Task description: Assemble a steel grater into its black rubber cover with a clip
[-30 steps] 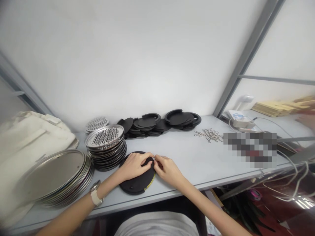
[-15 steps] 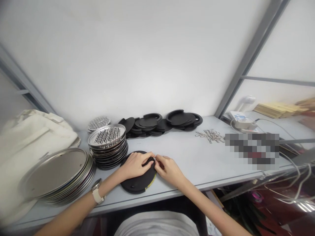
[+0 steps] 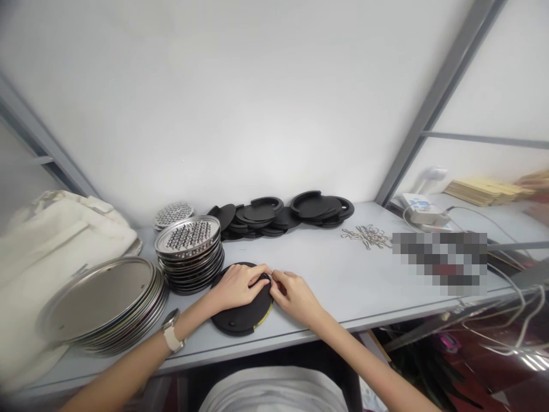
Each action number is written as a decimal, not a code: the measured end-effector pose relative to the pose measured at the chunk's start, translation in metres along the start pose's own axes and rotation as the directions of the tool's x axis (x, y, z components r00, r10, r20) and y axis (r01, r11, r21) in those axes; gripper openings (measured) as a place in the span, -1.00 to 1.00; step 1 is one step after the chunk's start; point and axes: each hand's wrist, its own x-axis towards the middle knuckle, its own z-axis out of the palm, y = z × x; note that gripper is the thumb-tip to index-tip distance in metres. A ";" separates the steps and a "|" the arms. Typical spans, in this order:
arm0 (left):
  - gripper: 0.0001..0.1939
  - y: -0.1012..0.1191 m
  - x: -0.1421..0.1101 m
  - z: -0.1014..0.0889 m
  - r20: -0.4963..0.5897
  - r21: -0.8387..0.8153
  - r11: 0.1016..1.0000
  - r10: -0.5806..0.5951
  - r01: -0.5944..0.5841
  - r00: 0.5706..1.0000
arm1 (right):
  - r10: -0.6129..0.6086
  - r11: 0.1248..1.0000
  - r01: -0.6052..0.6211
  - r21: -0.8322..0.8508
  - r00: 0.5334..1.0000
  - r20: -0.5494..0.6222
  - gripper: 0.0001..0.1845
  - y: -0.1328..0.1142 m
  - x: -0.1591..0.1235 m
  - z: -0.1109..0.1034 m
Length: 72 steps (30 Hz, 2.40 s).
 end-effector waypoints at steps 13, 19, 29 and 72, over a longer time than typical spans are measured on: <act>-0.81 -0.001 0.000 0.003 -0.005 -0.018 1.000 -0.002 0.002 1.000 | 0.018 1.000 -0.019 0.021 1.000 0.004 -0.78 -0.001 0.000 0.000; -0.74 -0.003 -0.002 0.006 -0.029 -0.061 0.998 0.031 -0.033 0.999 | -0.002 0.995 0.002 0.097 1.000 0.006 -0.77 0.000 0.000 -0.003; -0.71 -0.002 -0.009 -0.013 0.017 -0.045 0.998 -0.033 0.034 0.999 | 0.022 0.993 -0.025 0.112 0.999 0.032 -0.65 0.000 0.002 -0.002; -0.81 0.002 0.004 0.005 -0.012 0.080 0.990 0.117 -0.116 0.993 | 0.042 0.915 -0.107 0.389 0.984 0.171 -0.63 0.030 0.014 -0.030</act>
